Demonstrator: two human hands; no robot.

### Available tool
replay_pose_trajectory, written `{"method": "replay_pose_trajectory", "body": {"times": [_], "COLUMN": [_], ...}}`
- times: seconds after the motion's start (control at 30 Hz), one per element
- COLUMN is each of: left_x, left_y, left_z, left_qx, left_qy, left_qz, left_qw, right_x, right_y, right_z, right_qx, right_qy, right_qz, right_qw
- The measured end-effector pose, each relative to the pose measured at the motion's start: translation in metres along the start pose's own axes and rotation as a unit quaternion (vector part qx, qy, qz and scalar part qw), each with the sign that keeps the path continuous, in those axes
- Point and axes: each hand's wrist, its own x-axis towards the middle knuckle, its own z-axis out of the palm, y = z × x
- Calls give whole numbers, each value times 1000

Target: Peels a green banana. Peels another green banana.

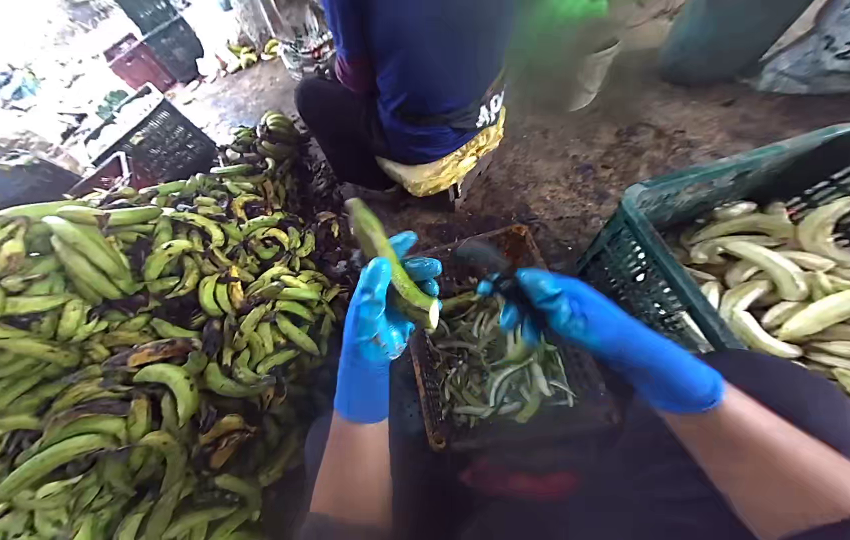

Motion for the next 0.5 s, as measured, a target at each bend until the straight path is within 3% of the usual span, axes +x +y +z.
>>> {"method": "replay_pose_trajectory", "body": {"times": [0.03,0.1,0.17,0.27,0.37,0.43,0.5], "left_x": [9,22,29,28,25,28,31], "left_y": [3,0,-11,-35,-53,-52,-45], "left_z": [5,13,17,22,23,18,8], "left_qx": [-22,-64,-63,-75,-150,-121,-115], "left_qy": [3,4,14,-3,-74,-72,-50], "left_qz": [-17,-31,-29,-40,-104,-107,-77], "left_qw": [1000,997,998,996,980,984,989], "right_x": [12,26,22,26,53,64,58], "right_y": [-2,-2,3,9,8,6,7], "right_z": [-15,-26,-13,0,-34,-51,-41], "right_qx": [-130,-345,-390,-389,-423,-410,-402], "right_qy": [59,159,180,226,327,353,333], "right_qz": [-92,-233,-282,-278,-212,-152,-157], "right_qw": [985,895,858,849,818,827,838]}}
